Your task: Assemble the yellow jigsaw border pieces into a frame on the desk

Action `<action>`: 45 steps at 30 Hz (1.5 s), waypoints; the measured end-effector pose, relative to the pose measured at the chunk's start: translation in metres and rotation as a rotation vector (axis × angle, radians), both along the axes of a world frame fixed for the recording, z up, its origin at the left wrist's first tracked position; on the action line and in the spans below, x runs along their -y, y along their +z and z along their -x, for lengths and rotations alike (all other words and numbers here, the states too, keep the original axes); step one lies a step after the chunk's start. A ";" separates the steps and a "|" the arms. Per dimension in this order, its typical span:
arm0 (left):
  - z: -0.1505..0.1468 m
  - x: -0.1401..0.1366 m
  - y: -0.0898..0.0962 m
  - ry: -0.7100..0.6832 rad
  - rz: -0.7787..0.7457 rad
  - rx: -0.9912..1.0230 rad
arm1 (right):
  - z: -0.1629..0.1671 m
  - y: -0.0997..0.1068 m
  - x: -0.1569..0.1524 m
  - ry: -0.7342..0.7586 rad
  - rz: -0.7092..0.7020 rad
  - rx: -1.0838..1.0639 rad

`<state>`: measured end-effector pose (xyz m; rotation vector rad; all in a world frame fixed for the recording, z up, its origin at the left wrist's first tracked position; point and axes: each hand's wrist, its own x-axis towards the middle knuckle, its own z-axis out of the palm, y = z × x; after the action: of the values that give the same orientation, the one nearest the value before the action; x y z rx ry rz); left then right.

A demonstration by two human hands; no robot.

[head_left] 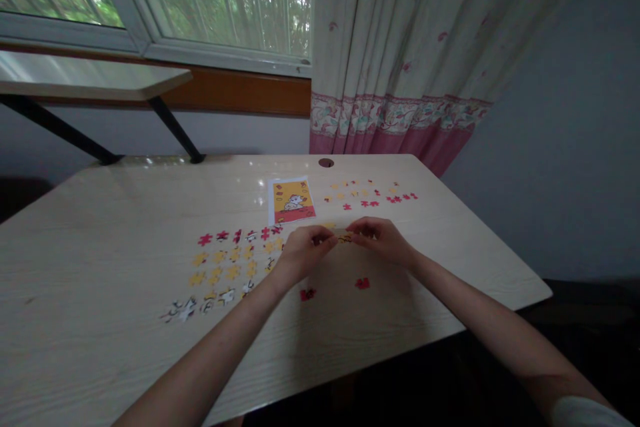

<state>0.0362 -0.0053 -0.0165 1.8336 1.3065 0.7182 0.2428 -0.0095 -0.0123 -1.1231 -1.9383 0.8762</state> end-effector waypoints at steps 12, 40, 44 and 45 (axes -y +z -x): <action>0.001 0.003 0.002 0.007 -0.065 0.000 | 0.002 0.001 0.003 -0.001 0.000 -0.003; 0.001 0.007 0.003 0.106 -0.068 0.009 | 0.003 0.003 0.006 -0.039 -0.166 0.059; 0.003 0.002 -0.005 0.102 -0.052 0.094 | -0.011 0.007 -0.003 -0.035 -0.207 0.147; 0.003 0.002 -0.006 0.096 -0.038 0.113 | -0.018 0.008 -0.007 -0.040 -0.198 0.176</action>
<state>0.0330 -0.0071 -0.0222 1.7432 1.3217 0.8901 0.2604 -0.0030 -0.0040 -1.1477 -2.0856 0.5657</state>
